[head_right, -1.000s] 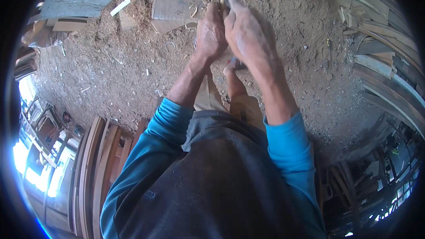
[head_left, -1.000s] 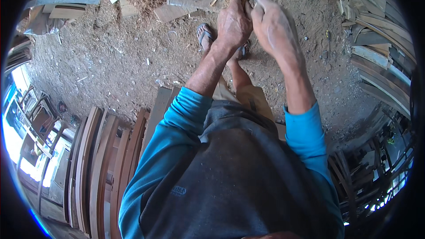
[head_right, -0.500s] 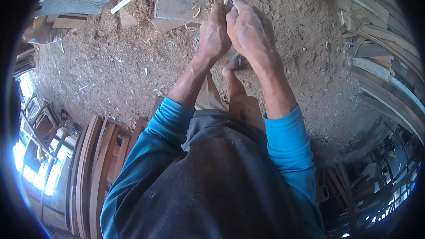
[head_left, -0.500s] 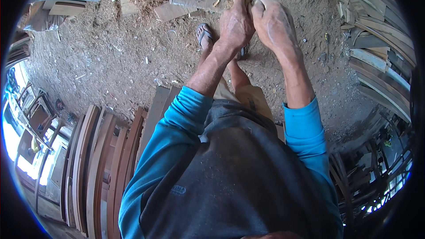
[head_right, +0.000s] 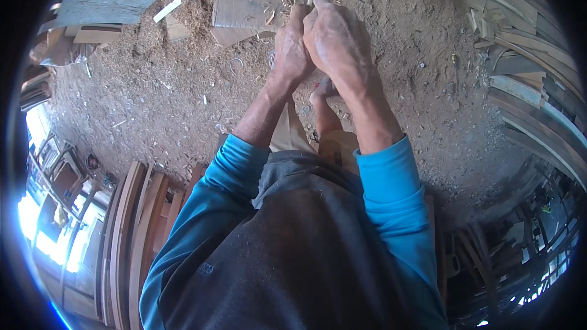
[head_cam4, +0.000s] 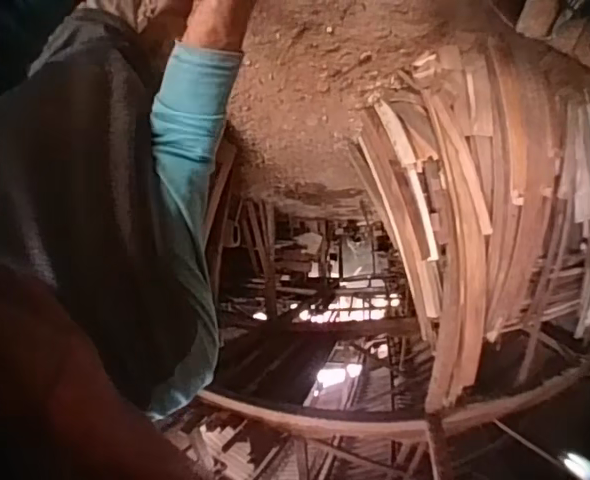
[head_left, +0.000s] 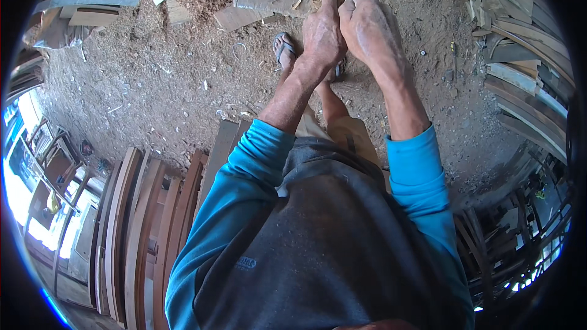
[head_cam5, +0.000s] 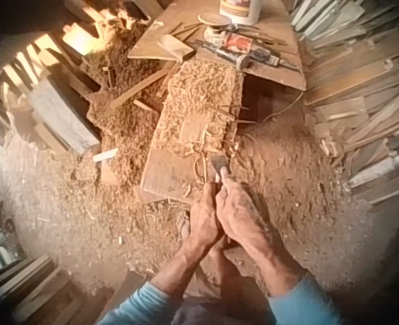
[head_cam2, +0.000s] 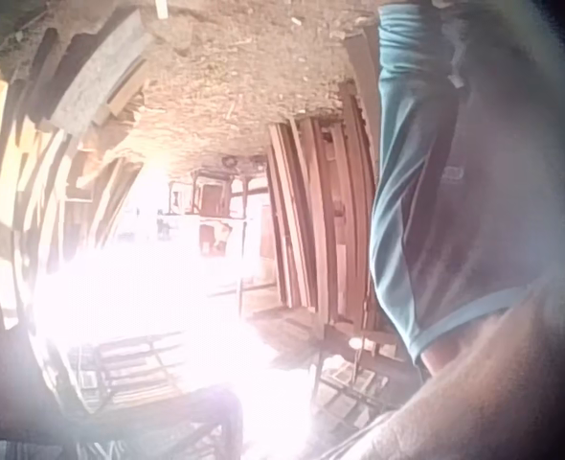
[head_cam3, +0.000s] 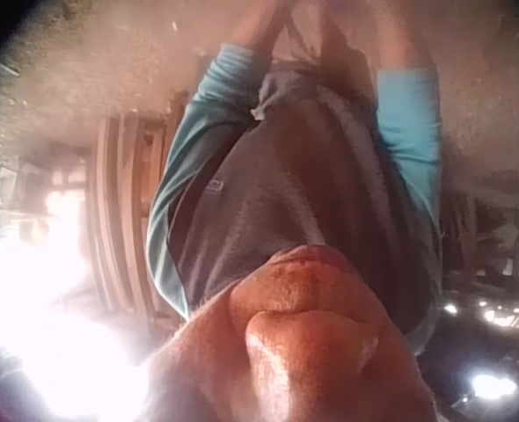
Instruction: The person shaves a small wooden piece using a hand-held blade, removing thin curls of wood one after another. They briefly pause to pick up additional wooden pieces from a table before resuming the shaving action.
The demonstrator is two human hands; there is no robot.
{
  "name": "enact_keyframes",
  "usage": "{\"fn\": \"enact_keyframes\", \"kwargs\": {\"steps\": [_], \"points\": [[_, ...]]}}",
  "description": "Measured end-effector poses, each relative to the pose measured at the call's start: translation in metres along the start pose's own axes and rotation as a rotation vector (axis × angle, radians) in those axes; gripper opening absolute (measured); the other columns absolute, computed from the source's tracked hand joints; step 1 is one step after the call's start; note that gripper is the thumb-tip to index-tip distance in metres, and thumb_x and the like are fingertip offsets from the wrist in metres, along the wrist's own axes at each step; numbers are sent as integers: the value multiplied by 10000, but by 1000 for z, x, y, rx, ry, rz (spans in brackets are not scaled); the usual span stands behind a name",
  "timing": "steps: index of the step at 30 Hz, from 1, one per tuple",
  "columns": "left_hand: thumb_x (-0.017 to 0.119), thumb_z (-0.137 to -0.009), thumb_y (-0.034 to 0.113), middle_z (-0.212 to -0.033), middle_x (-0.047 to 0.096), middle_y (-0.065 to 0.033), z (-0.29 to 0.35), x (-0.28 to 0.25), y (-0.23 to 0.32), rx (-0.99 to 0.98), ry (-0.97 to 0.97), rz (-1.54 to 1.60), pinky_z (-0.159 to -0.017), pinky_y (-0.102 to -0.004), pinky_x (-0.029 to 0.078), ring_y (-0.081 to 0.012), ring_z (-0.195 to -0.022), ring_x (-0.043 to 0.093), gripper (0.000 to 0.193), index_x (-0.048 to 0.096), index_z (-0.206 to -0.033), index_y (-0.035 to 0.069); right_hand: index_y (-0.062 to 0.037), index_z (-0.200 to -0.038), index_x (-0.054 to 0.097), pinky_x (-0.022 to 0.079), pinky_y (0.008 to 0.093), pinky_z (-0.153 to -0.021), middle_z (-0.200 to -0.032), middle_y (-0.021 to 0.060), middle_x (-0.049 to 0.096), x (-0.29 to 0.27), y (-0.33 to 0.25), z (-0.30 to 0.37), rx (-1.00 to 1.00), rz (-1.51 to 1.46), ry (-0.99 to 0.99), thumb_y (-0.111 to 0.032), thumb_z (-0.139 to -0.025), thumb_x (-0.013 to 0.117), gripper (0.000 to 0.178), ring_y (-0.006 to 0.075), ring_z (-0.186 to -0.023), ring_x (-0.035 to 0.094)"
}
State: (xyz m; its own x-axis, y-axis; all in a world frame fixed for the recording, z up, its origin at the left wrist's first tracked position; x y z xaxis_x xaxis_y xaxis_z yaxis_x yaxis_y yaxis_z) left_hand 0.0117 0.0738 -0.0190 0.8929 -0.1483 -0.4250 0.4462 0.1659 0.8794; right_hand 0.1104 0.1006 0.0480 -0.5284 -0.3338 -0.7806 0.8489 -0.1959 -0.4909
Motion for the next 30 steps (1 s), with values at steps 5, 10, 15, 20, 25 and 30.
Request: {"fn": "enact_keyframes", "kwargs": {"steps": [5,10,15,20,25,30], "points": [[518,-1073,320,-920,710,-311,2,-4,-2,-229,16,-43,-758,-574,541,-521,-896,693,303,567,-1203,51,5,-1422,602,586,423,-937,-1095,271,745,-20,13,-2,-37,-113,48,-263,-1049,464,480,378,-960,748],[545,-1040,302,-839,697,-310,-4,-9,-5,-117,87,65,-726,-607,528,-543,-814,673,300,535,-1110,11,-5,-1423,600,579,476,-888,-998,291,730,-16,1,36,-1,-107,-10,-225,-1026,507,463,421,-933,734],[538,-1052,358,-912,694,-320,-5,-10,-4,-111,38,142,-777,-593,516,-547,-917,660,351,535,-1116,12,-80,-1457,584,549,512,-847,-1068,303,697,4,9,42,-9,-96,10,-219,-1038,504,448,492,-983,682],[521,-1063,354,-975,702,-299,-2,-7,-10,-222,-24,85,-806,-545,529,-503,-953,681,341,576,-1123,22,-45,-1439,594,576,501,-859,-1020,300,715,4,6,5,22,-41,-3,-247,-1026,505,469,442,-948,720],[541,-1046,310,-845,682,-315,-6,-9,-11,-134,65,67,-732,-598,517,-552,-851,657,287,534,-1074,24,-27,-1420,608,594,497,-849,-1016,297,727,-13,6,2,-33,-12,25,-264,-1047,493,456,406,-947,737],[584,-1027,276,-837,690,-303,-3,-7,-7,-122,67,117,-713,-588,526,-537,-836,671,254,529,-1078,33,-29,-1431,596,603,516,-798,-922,268,740,-3,0,19,-88,127,36,-311,-1056,528,474,426,-853,744]]}}
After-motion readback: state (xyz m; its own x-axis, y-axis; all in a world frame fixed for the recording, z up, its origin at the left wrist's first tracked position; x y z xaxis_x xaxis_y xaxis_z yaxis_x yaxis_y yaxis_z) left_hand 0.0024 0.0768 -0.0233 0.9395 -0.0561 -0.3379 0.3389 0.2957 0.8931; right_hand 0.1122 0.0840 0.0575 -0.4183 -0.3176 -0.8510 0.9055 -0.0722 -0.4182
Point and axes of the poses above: each hand's wrist, its own z-axis away from the middle knuckle, its own x-axis out of the palm, y = z × x, the point moved 9 cm from there along -z, towards the middle knuckle
